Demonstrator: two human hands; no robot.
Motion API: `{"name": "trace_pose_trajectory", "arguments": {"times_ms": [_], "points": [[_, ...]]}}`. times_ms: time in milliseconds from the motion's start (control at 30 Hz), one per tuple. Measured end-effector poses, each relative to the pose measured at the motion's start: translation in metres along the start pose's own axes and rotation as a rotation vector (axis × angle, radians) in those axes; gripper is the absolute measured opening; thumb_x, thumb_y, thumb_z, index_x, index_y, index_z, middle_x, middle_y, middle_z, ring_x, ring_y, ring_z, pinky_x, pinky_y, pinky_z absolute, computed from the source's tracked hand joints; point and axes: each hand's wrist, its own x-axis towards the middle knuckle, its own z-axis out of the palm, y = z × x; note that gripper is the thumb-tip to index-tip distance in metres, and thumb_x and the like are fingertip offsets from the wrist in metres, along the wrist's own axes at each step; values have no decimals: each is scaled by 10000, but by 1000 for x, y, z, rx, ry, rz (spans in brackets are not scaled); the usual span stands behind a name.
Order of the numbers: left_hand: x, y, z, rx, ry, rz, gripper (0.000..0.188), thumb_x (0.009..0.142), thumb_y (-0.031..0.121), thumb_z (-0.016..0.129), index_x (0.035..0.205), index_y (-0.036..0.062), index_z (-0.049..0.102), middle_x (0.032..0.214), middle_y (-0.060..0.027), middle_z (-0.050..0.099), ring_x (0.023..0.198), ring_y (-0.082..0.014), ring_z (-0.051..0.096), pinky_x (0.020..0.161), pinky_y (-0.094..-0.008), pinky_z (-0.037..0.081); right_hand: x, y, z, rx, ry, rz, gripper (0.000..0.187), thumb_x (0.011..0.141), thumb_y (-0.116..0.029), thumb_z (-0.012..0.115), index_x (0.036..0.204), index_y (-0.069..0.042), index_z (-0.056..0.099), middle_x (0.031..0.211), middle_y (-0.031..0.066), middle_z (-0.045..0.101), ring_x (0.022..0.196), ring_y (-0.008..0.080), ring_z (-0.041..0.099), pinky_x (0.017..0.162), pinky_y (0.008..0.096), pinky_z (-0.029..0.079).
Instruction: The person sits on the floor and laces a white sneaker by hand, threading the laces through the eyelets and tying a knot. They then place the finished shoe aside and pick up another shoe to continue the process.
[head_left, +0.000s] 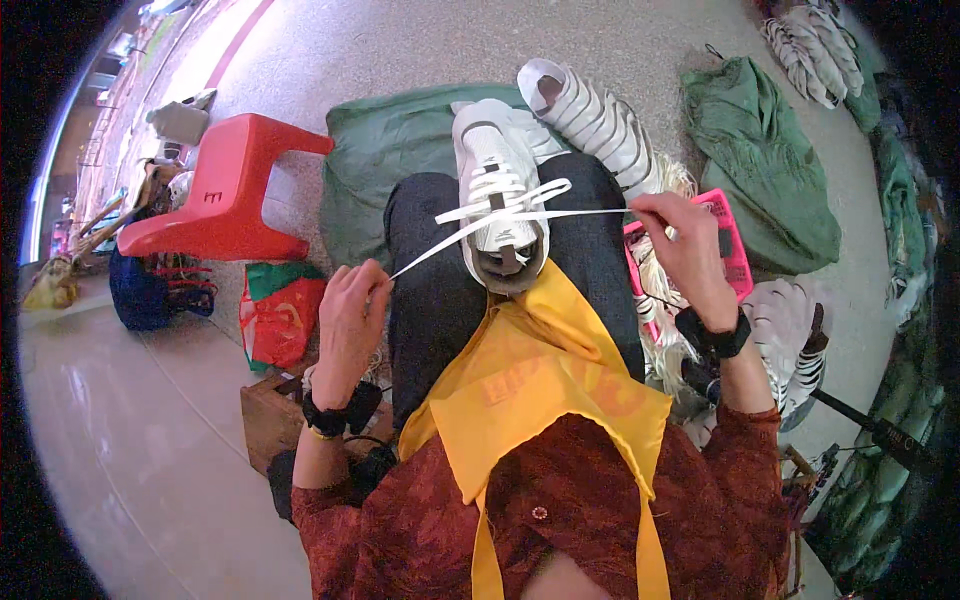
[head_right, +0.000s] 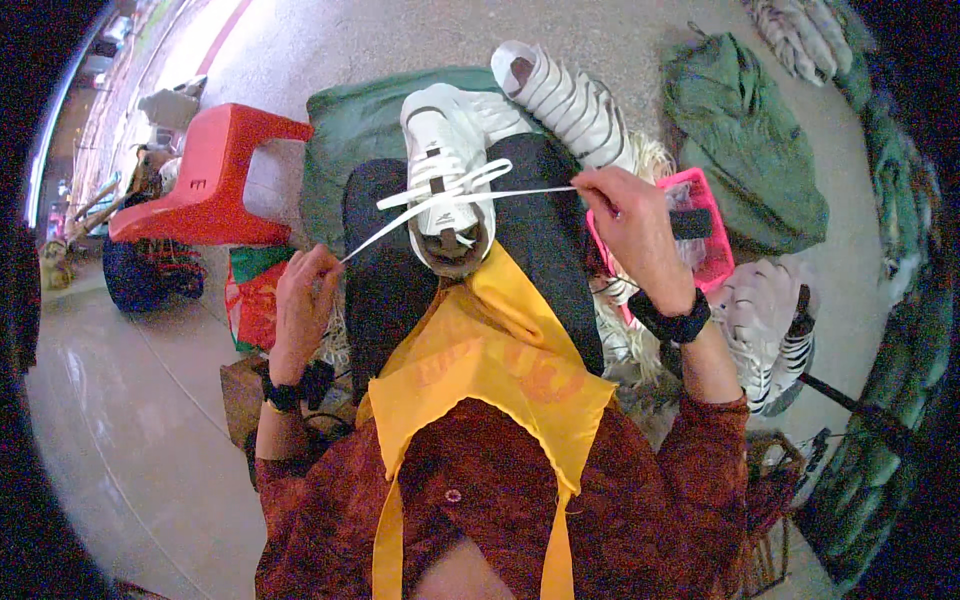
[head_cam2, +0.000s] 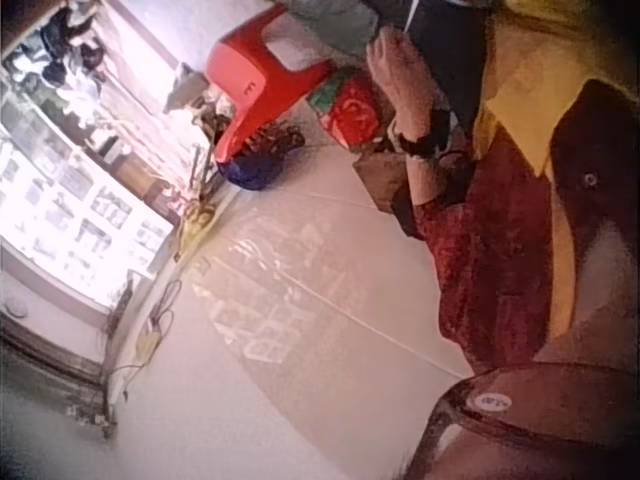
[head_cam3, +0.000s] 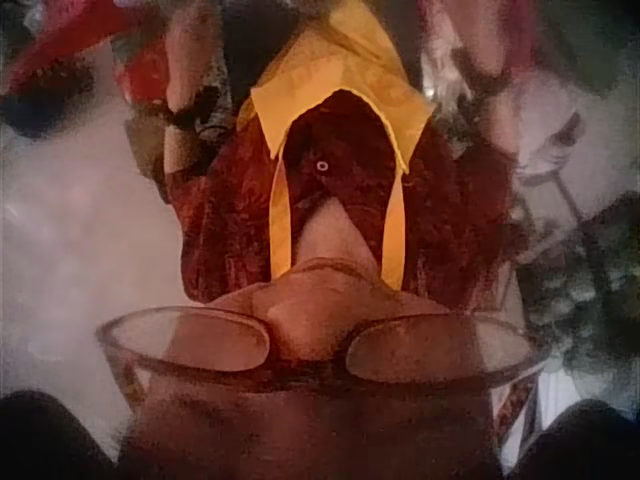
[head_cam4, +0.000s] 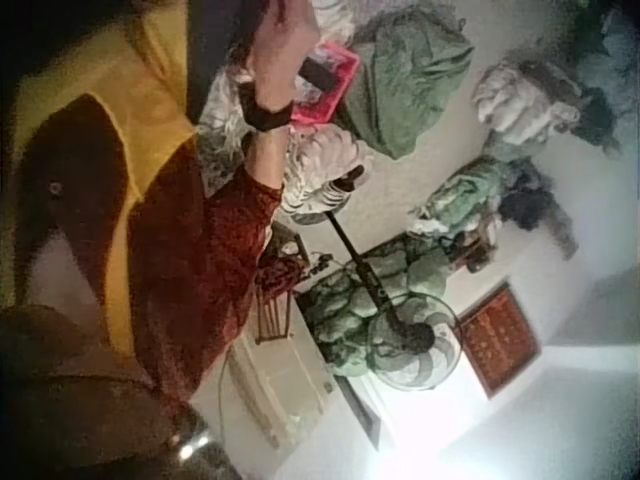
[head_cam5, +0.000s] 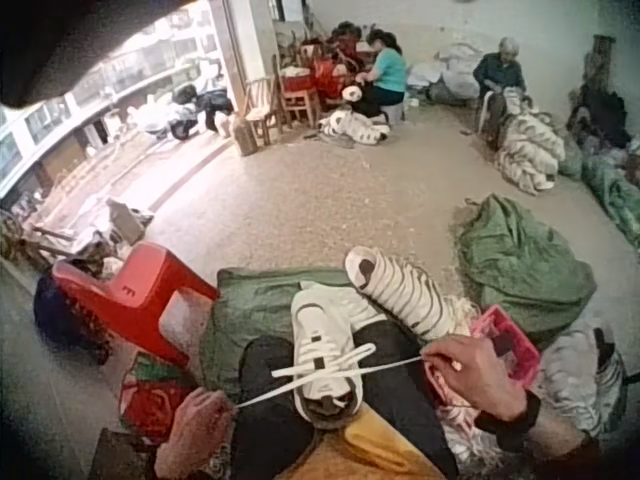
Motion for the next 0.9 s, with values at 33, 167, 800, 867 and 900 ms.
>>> {"name": "trace_pose_trajectory", "arguments": {"times_ms": [33,167,800,867,900], "points": [[-2,-3,2,13,1,0,99,921,88,639,886,29,567,819,-124,598,816,-317,573,726,-416,469,-3,7,2,2,-15,16,114,879,-33,682,987,-14,715,950,144,727,831,310,710,728,371,557],[-10,-5,-2,-2,-6,-67,71,901,34,616,893,23,546,821,-144,596,814,-345,557,718,-434,455,-17,22,6,17,-43,99,132,870,-30,688,996,-7,723,922,154,733,796,300,714,698,361,555],[-33,-36,-25,-107,-143,-195,81,891,28,619,911,6,543,788,-146,546,742,-334,562,675,-420,449,-41,50,-1,46,-153,278,150,883,-27,685,1024,2,730,883,147,735,755,219,707,677,322,539],[-31,-33,-27,-106,-129,-147,87,888,24,617,913,2,536,809,-148,533,736,-340,554,671,-419,445,-42,51,-3,37,-191,284,145,881,-42,681,1011,0,730,886,163,737,759,257,719,684,344,545],[-30,-32,-27,-91,-114,-133,88,887,22,615,914,1,534,817,-150,527,736,-342,552,672,-417,444,-43,54,-3,26,-205,263,138,885,-47,676,1002,3,727,874,162,736,748,259,716,681,346,544]]}}
